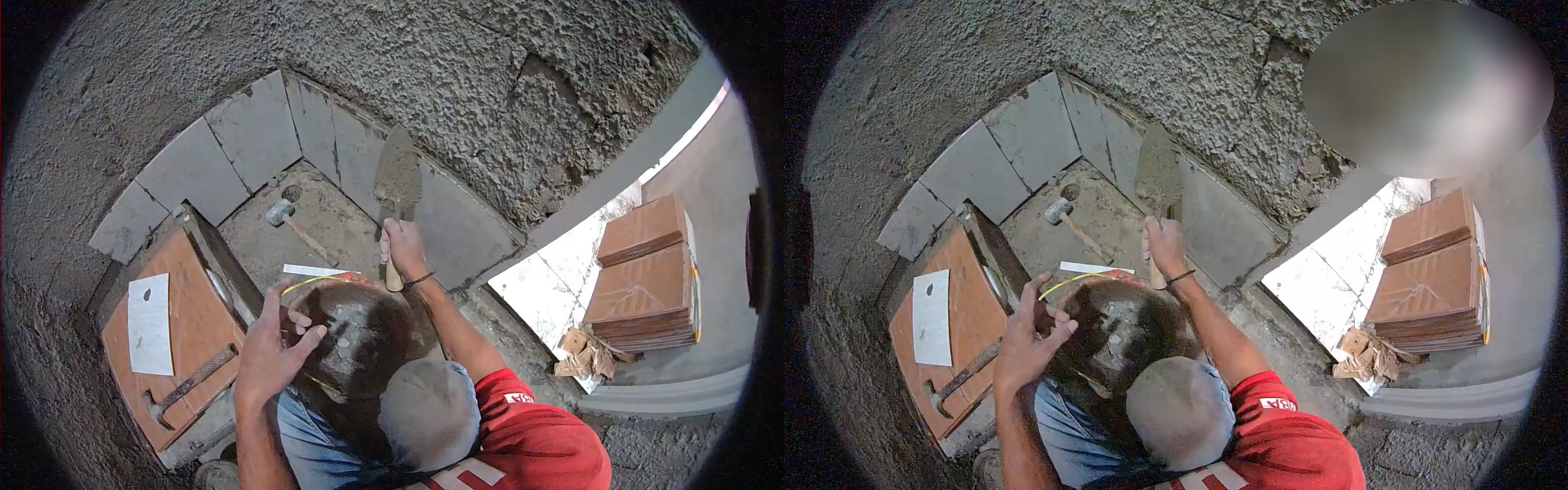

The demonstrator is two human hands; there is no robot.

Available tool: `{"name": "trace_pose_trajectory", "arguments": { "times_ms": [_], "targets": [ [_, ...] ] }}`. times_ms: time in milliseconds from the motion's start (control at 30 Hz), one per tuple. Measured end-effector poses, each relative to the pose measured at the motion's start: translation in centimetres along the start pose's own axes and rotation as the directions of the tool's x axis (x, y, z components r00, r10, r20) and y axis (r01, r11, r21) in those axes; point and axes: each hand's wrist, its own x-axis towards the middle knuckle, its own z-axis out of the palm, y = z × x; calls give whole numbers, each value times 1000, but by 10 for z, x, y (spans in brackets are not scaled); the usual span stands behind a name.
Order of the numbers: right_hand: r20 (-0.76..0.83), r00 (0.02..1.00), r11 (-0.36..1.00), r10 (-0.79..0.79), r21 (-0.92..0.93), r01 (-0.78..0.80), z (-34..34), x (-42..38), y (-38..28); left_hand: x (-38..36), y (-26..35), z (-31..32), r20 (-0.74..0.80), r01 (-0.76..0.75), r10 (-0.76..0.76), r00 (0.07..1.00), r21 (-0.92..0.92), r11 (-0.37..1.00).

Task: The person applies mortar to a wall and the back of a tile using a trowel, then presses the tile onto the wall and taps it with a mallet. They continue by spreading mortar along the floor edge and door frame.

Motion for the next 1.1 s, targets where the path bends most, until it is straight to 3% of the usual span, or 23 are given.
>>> {"name": "trace_pose_trajectory", "arguments": {
  "times_ms": [200, 433, 500, 633, 733, 800, 833, 933, 967, 1033, 1067, 1100],
  "targets": [
    [26, 998, 998, 62, 21, -62, -14, -11, -15, -7, 6, 3, 11, -31, 31, 999, 9, 999],
    [-101, 995, 996, 17, 88, -8, -46, -56, 5, -21, 14, 4, 41, -16, 17, 999, -16, 1000],
    [-151, 980, 977, -131, -186, 102, -76, -67, 39, -22, 5, 6, -16, -69, 68, 998, -60, 996],
    [-209, 964, 960, -166, -258, 109, -124, -118, 65, -28, 13, 4, 8, 8, -7, 1000, -64, 998],
    [-281, 950, 969, -135, -237, 68, -149, -153, 78, -27, 10, 4, 3, -30, 31, 1000, -13, 999],
    [-342, 939, 998, -26, -66, 4, -147, -188, 39, -28, 8, 5, 0, -35, 35, 999, -44, 998],
    [-344, 939, 997, -26, -71, 1, -153, -198, 44, -28, 7, 6, -6, -43, 43, 999, -70, 997],
    [-339, 929, 886, -146, -463, -30, -168, -232, 71, -28, 9, 7, 6, -43, 44, 999, -103, 994],
    [-341, 930, 885, -135, -463, -41, -169, -243, 75, -28, 9, 7, 13, -34, 36, 999, -103, 994],
    [-333, 935, 742, -117, -656, -141, -170, -266, 82, -28, 11, 8, 2, -56, 56, 998, -68, 996],
    [-427, 900, 709, -91, -662, -243, -168, -277, 89, -30, 16, 7, 31, -34, 36, 999, -53, 998],
    [-423, 902, 707, -87, -664, -244, -170, -286, 93, -31, 19, 7, 31, -28, 30, 999, -55, 998]
  ]
}}
